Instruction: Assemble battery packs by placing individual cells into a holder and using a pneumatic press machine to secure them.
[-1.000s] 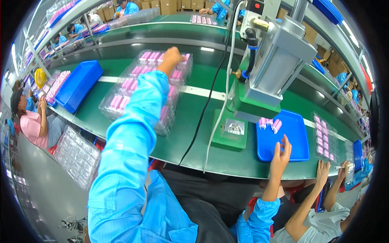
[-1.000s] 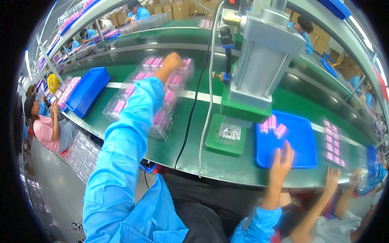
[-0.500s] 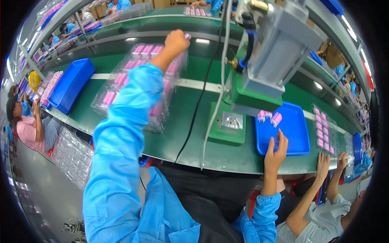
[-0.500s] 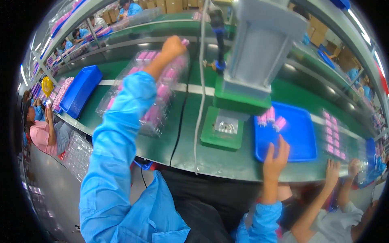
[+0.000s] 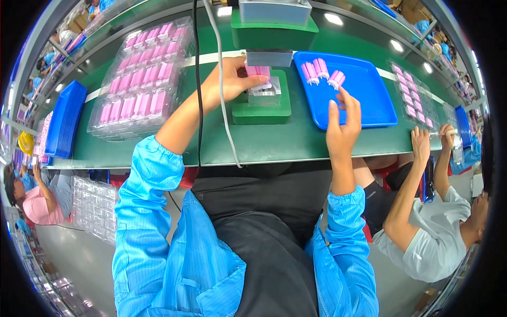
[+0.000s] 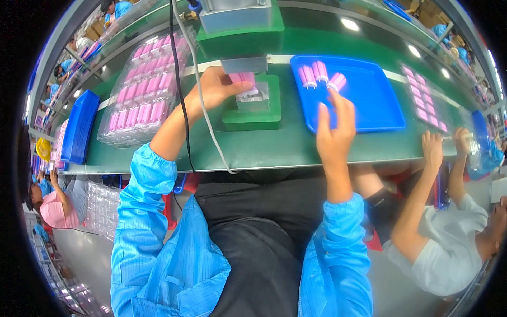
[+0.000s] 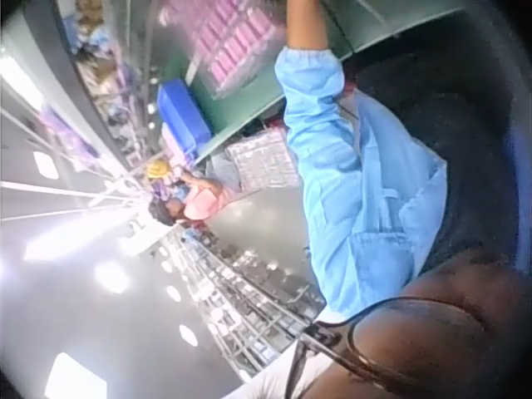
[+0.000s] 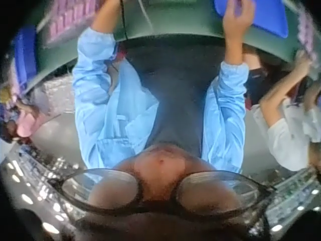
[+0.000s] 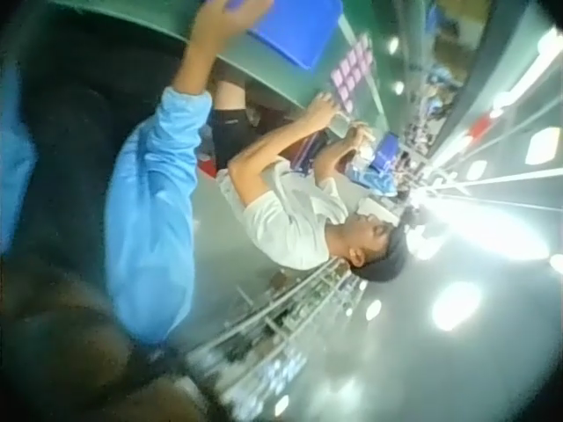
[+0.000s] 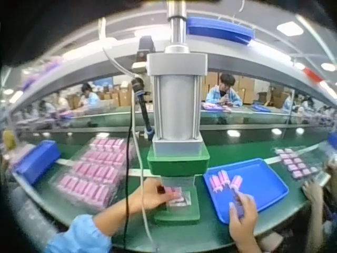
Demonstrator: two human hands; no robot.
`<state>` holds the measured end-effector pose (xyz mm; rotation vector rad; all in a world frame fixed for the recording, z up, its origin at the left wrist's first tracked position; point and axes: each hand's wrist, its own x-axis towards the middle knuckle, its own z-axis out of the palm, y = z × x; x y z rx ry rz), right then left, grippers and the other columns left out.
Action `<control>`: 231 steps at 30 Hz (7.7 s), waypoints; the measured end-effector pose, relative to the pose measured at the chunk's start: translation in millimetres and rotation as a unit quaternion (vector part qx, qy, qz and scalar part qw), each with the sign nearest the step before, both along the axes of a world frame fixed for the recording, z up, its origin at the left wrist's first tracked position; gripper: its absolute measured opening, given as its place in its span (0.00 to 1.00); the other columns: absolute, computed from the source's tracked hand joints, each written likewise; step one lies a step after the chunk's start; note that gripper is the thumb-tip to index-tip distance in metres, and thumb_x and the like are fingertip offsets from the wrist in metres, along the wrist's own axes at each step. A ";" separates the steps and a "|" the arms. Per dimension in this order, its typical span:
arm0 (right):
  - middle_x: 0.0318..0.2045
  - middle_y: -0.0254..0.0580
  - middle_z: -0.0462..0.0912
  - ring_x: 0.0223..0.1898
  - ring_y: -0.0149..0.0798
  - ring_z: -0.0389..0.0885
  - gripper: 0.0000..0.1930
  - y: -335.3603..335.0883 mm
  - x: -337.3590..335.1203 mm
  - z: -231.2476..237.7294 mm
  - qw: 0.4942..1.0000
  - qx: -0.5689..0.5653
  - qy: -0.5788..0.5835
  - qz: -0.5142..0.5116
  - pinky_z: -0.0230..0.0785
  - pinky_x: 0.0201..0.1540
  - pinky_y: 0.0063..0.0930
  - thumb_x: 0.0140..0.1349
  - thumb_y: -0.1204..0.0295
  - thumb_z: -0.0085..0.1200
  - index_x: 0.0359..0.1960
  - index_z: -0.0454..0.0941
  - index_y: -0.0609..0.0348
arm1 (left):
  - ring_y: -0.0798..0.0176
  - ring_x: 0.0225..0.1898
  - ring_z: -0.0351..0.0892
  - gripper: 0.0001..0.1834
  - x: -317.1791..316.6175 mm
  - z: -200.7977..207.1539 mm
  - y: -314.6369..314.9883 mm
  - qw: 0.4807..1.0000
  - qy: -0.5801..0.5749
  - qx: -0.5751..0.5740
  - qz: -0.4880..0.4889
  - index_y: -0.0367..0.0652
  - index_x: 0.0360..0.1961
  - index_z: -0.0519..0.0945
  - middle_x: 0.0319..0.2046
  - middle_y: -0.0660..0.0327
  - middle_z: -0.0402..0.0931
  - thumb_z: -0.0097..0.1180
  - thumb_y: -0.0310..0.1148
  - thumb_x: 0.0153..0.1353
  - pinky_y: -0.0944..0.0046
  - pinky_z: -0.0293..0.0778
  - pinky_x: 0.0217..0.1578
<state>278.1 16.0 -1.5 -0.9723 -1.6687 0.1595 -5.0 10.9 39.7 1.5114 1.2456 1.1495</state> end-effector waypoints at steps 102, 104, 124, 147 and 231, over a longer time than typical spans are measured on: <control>0.42 0.48 0.83 0.44 0.48 0.80 0.11 33.8 -88.0 -0.2 0.974 -0.042 -0.033 0.221 0.73 0.47 0.35 0.58 0.72 0.63 0.40 0.83 0.66 | 0.55 0.51 0.82 0.15 8.2 -35.7 -23.7 0.978 0.095 0.166 0.078 0.36 0.48 0.84 0.50 0.49 0.83 0.62 0.34 0.64 0.61 0.75 0.53; 0.41 0.49 0.84 0.44 0.47 0.81 0.12 31.5 -87.4 6.5 0.973 -0.044 -0.034 0.223 0.73 0.47 0.35 0.59 0.71 0.63 0.41 0.83 0.66 | 0.57 0.49 0.81 0.17 11.1 -33.0 -21.0 0.976 0.071 0.179 0.102 0.34 0.47 0.84 0.48 0.50 0.83 0.60 0.38 0.66 0.62 0.74 0.52; 0.38 0.45 0.79 0.35 0.39 0.77 0.24 -21.1 -40.6 6.0 0.462 -0.403 0.444 0.653 0.69 0.39 0.32 0.72 0.66 0.43 0.63 0.66 0.70 | 0.61 0.44 0.81 0.21 -32.1 -33.2 -93.9 0.978 -0.021 0.043 0.203 0.29 0.45 0.84 0.43 0.52 0.84 0.50 0.40 0.73 0.63 0.75 0.48; 0.53 0.53 0.75 0.54 0.51 0.74 0.20 27.2 20.4 -26.9 0.989 -0.075 -0.091 -0.094 0.64 0.60 0.39 0.68 0.71 0.54 0.61 0.74 0.62 | 0.50 0.37 0.87 0.14 -307.7 35.6 71.1 0.832 0.408 0.107 0.360 0.42 0.39 0.88 0.32 0.49 0.85 0.62 0.38 0.55 0.56 0.80 0.44; 0.40 0.46 0.82 0.43 0.49 0.77 0.09 28.1 -93.7 -10.7 0.976 -0.008 -0.009 0.216 0.71 0.46 0.37 0.59 0.75 0.61 0.39 0.83 0.67 | 0.52 0.46 0.84 0.12 17.1 -36.1 -23.3 0.946 0.140 0.263 0.127 0.40 0.42 0.86 0.42 0.53 0.86 0.66 0.33 0.58 0.58 0.78 0.48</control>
